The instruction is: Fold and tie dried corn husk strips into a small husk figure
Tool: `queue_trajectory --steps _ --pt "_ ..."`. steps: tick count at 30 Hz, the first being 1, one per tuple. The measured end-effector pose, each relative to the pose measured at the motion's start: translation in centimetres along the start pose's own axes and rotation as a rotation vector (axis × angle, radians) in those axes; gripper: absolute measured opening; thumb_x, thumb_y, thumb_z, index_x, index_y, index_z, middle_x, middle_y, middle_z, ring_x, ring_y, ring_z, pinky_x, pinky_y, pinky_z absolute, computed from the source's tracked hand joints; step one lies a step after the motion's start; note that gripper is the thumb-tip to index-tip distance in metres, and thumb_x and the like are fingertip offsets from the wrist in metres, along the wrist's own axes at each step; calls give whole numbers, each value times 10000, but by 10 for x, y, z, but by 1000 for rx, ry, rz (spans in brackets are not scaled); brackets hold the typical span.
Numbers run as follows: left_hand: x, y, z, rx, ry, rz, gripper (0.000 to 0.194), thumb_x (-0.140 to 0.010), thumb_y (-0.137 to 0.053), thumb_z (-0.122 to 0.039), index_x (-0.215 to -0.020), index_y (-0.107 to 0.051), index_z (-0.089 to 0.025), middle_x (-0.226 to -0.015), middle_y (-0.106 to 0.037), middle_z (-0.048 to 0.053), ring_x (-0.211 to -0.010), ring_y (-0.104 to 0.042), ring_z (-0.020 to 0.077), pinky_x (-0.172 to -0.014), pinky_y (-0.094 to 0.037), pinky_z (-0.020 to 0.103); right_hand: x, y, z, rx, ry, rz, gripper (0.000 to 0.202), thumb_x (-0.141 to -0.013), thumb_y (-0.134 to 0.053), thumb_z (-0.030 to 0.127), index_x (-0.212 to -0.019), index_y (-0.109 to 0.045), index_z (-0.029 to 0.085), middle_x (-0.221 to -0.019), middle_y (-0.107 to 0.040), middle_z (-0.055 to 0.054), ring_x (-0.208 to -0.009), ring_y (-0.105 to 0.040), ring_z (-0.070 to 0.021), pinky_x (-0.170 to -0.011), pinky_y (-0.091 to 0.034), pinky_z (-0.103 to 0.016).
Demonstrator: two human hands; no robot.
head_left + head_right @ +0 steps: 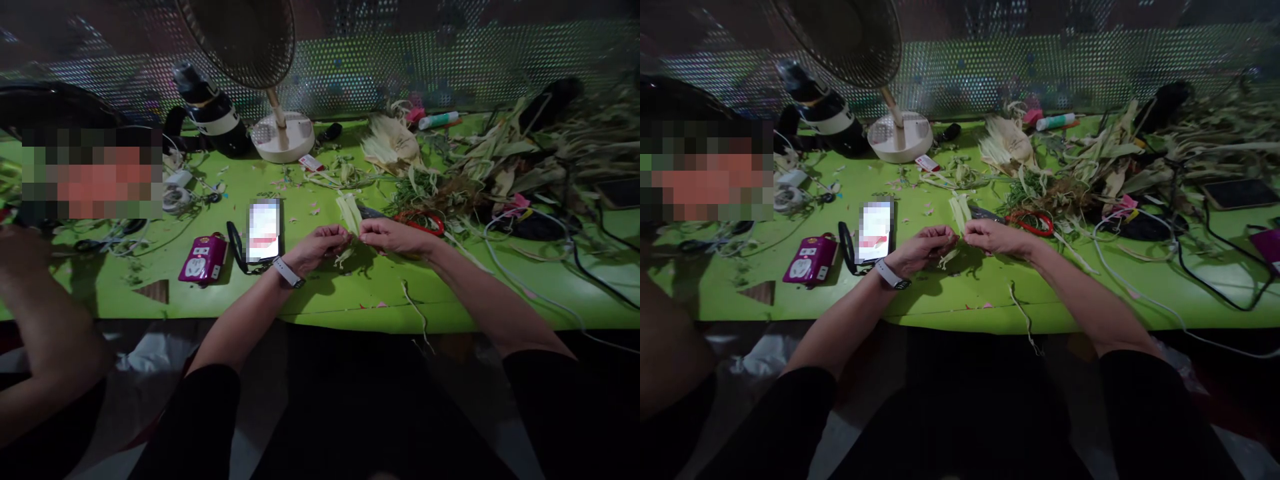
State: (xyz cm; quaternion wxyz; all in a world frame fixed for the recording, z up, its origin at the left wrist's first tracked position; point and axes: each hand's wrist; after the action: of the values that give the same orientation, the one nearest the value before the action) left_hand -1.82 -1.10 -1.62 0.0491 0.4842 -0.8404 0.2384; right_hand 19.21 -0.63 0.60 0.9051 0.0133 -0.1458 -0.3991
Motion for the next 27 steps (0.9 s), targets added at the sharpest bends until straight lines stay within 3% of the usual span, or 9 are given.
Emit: queue_trajectory --steps 6,12,16,22,27 --pt "0 -1 -1 -46 -137 -17 262 -678 -857 -328 -738 -672 -152 -650 -630 -19 -516 -515 59 -510 -423 203 -8 1 -5 -191 127 -227 303 -805 -697 464 -807 -554 197 -705 -544 32 -600 -496 -94 -580 -422 -248" --pt "0 -7 4 -234 -332 -64 329 -632 -884 -339 -817 -689 -150 -603 -644 -21 -505 -540 68 -545 -467 215 -12 -5 -3 -28 155 -369 294 -837 -662 451 -777 -514 204 -631 -464 69 -515 -412 -74 -497 -310 -230" --pt "-2 -9 6 -229 -373 -90 415 -597 -902 -384 -741 -580 -164 -580 -616 -37 -471 -549 71 -508 -482 211 -10 -8 1 -11 135 -355 207 -879 -621 356 -789 -515 203 -588 -488 76 -480 -457 -70 -464 -330 -206" --pt "3 1 -9 -202 -404 -75 449 -605 -909 -378 -885 -650 -141 -657 -647 -27 -539 -580 64 -568 -499 201 -11 -11 1 -136 59 -327 202 -895 -629 313 -785 -504 199 -612 -602 61 -418 -529 -68 -413 -412 -184" --pt "10 14 -22 -221 -403 131 449 -603 -911 -384 -918 -696 -148 -821 -695 30 -745 -657 119 -733 -524 255 -12 -14 2 -295 30 -316 211 -901 -624 312 -786 -489 198 -732 -712 14 -426 -591 -79 -437 -473 -201"
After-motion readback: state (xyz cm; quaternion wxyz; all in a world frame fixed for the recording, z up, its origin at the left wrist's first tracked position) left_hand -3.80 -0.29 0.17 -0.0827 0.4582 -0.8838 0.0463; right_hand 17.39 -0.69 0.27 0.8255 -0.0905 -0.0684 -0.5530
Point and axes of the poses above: each hand's wrist, its own x-axis away from the middle knuckle, its own y-axis out of the back of the hand, z = x × y
